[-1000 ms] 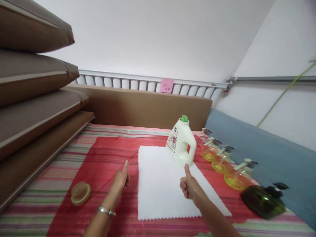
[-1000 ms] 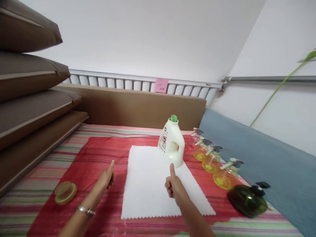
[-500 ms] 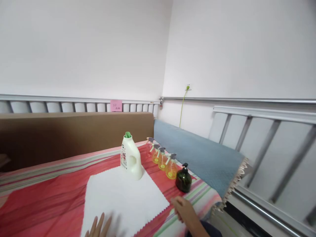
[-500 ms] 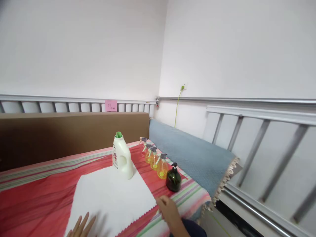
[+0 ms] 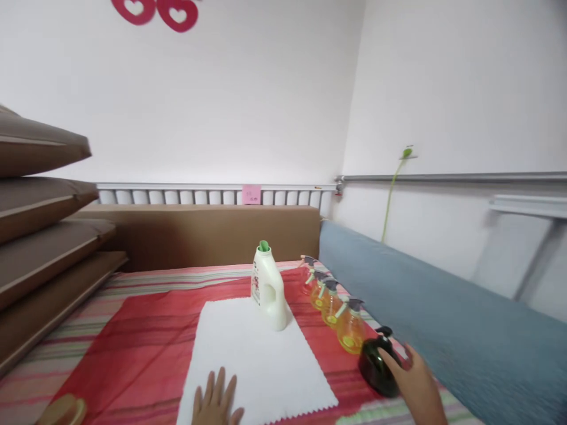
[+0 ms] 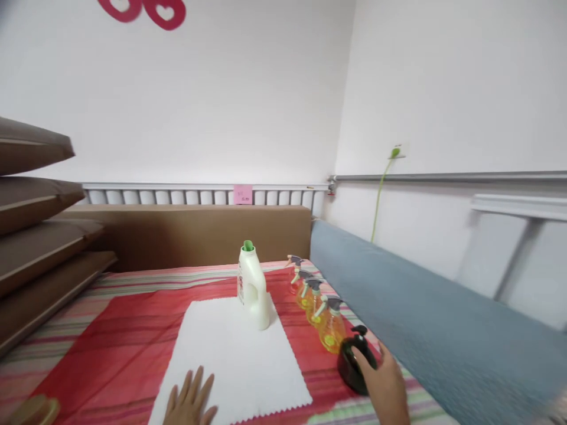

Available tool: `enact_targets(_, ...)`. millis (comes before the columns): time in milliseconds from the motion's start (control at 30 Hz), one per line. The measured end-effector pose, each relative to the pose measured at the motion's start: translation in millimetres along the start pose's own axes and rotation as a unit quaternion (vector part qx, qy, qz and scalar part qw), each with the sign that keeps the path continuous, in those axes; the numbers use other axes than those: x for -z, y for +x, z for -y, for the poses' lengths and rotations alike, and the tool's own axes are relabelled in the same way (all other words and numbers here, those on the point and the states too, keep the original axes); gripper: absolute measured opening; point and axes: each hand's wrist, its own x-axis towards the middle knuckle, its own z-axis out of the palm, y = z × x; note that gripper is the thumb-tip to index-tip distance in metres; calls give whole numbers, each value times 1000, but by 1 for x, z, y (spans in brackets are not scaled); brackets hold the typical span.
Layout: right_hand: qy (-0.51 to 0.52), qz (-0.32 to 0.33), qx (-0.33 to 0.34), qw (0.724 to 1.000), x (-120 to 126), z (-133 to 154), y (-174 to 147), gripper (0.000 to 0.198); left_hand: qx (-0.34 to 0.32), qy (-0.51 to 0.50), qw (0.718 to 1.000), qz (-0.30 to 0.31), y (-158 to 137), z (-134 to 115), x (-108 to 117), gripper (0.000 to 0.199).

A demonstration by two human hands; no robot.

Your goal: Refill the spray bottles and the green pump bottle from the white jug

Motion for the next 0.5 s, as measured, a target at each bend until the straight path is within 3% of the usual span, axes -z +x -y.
enact_targets(200,-32,24,0,999,-6,0,22,106,-17,-16,1000,16,-7,1,12,50)
enact_targets(500,-27,35,36,998,-12,-9,28,92,-12,37,999,18,-7,4,5,50)
